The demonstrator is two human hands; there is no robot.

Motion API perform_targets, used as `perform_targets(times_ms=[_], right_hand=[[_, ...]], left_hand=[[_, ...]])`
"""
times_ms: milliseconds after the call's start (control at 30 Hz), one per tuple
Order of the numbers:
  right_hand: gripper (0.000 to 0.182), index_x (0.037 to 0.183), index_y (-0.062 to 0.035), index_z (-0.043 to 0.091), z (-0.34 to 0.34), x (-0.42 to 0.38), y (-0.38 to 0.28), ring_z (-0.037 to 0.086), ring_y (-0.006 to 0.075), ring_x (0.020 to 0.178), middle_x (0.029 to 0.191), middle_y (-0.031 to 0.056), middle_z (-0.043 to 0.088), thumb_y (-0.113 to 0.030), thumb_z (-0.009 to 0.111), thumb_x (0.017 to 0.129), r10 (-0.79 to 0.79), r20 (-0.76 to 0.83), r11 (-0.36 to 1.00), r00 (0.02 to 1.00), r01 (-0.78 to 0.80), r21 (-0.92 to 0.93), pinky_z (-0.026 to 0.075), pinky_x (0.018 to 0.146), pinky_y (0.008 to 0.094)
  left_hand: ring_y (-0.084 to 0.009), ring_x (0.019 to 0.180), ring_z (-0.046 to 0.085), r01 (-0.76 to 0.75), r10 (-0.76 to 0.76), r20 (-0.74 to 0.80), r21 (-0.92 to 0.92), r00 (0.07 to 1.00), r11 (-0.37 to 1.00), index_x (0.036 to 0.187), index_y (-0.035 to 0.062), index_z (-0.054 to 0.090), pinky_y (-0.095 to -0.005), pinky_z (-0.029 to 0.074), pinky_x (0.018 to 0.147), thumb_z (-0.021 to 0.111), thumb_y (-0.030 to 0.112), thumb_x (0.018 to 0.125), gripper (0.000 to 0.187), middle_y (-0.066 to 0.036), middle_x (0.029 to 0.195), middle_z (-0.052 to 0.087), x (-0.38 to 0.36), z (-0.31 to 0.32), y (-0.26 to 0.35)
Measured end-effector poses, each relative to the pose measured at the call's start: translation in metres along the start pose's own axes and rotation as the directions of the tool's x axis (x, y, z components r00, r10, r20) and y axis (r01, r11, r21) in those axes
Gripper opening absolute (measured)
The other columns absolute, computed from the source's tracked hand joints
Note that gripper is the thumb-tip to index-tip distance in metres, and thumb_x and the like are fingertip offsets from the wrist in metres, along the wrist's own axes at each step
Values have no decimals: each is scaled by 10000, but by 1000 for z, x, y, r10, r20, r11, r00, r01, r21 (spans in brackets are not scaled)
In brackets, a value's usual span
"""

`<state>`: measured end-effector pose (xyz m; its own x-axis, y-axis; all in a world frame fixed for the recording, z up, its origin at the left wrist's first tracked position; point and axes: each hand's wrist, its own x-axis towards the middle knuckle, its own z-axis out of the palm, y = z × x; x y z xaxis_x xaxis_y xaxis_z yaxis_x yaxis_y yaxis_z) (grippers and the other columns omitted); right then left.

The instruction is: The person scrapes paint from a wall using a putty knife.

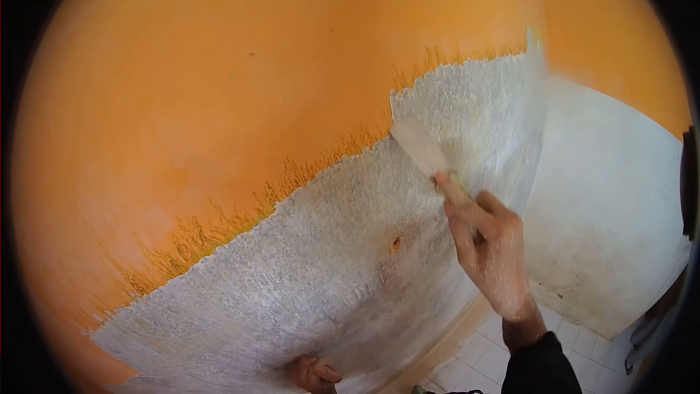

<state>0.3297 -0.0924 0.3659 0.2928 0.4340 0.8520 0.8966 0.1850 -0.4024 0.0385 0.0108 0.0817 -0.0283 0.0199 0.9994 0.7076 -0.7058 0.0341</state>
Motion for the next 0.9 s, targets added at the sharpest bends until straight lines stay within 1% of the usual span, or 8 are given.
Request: perform_targets(times_ms=[67, 167, 267, 467, 633, 700, 800, 900], right_hand=[[464, 1312, -213, 628, -1, -3, 2, 393, 154, 488, 611, 58, 410, -35, 655, 885, 88, 23, 996, 996, -88, 17, 384, 463, 316], [464, 1314, -218, 628, -17, 5, -3, 390, 157, 493, 613, 62, 416, -31, 650, 889, 49, 44, 998, 998, -47, -53, 402, 474, 322], [445, 1301, -195, 636, 3, -14, -3, 400, 153, 488, 608, 73, 430, -30, 649, 889, 73, 35, 996, 997, -74, 43, 396, 464, 321], [446, 1309, -168, 624, -5, -21, 7, 428, 158, 484, 598, 94, 446, -33, 650, 885, 79, 108, 997, 991, -80, 6, 383, 453, 320], [445, 1306, -185, 630, -2, 5, 10, 412, 156, 484, 607, 90, 438, -34, 648, 887, 45, -23, 999, 999, -45, 12, 389, 463, 335], [447, 1305, -188, 631, -2, 4, 6, 404, 155, 490, 608, 83, 431, -31, 647, 887, 50, -23, 999, 998, -50, 22, 391, 470, 333], [461, 1316, -193, 624, 1, -15, 3, 393, 153, 500, 606, 70, 414, -27, 646, 887, 53, 48, 998, 997, -55, 37, 394, 479, 325], [473, 1325, -198, 618, -14, -2, -4, 391, 149, 510, 605, 62, 399, -24, 649, 886, 78, 53, 997, 996, -79, 17, 393, 476, 318]], left_hand=[[-237, 495, 539, 8, -8, -5, 7, 1000, 1000, 564, 113, 546, -435, 391, 659, 414, 237, 946, 422, -52, 525, 521, -3, -1, 1], [-235, 503, 543, -2, 2, -4, 16, 1000, 1000, 563, 111, 533, -464, 358, 732, 419, 241, 950, 424, -56, 527, 529, -2, -2, -4], [-234, 511, 547, 7, -7, 6, 23, 1000, 1000, 562, 109, 520, -493, 325, 805, 423, 245, 955, 427, -60, 529, 538, -5, -3, -5], [-231, 527, 555, 6, -7, 14, 46, 1000, 999, 559, 106, 494, -551, 259, 951, 433, 252, 964, 435, -69, 533, 554, -6, -4, -7], [-229, 540, 562, 6, -14, 64, 116, 998, 993, 557, 103, 473, -600, 204, 1073, 441, 259, 972, 444, -77, 536, 568, -13, -5, -8], [-228, 545, 565, -21, -11, 134, 234, 991, 972, 556, 102, 464, -619, 183, 1121, 444, 261, 975, 449, -80, 537, 574, -27, -5, -9], [-235, 589, 586, -334, -88, 559, 606, 824, 722, 564, 99, 464, -645, 146, 1145, 456, 260, 965, 433, -84, 556, 585, -45, -24, -4], [-236, 586, 584, -128, -68, 367, 485, 928, 865, 564, 99, 466, -638, 153, 1129, 455, 260, 965, 432, -83, 555, 583, -33, -22, -3]])
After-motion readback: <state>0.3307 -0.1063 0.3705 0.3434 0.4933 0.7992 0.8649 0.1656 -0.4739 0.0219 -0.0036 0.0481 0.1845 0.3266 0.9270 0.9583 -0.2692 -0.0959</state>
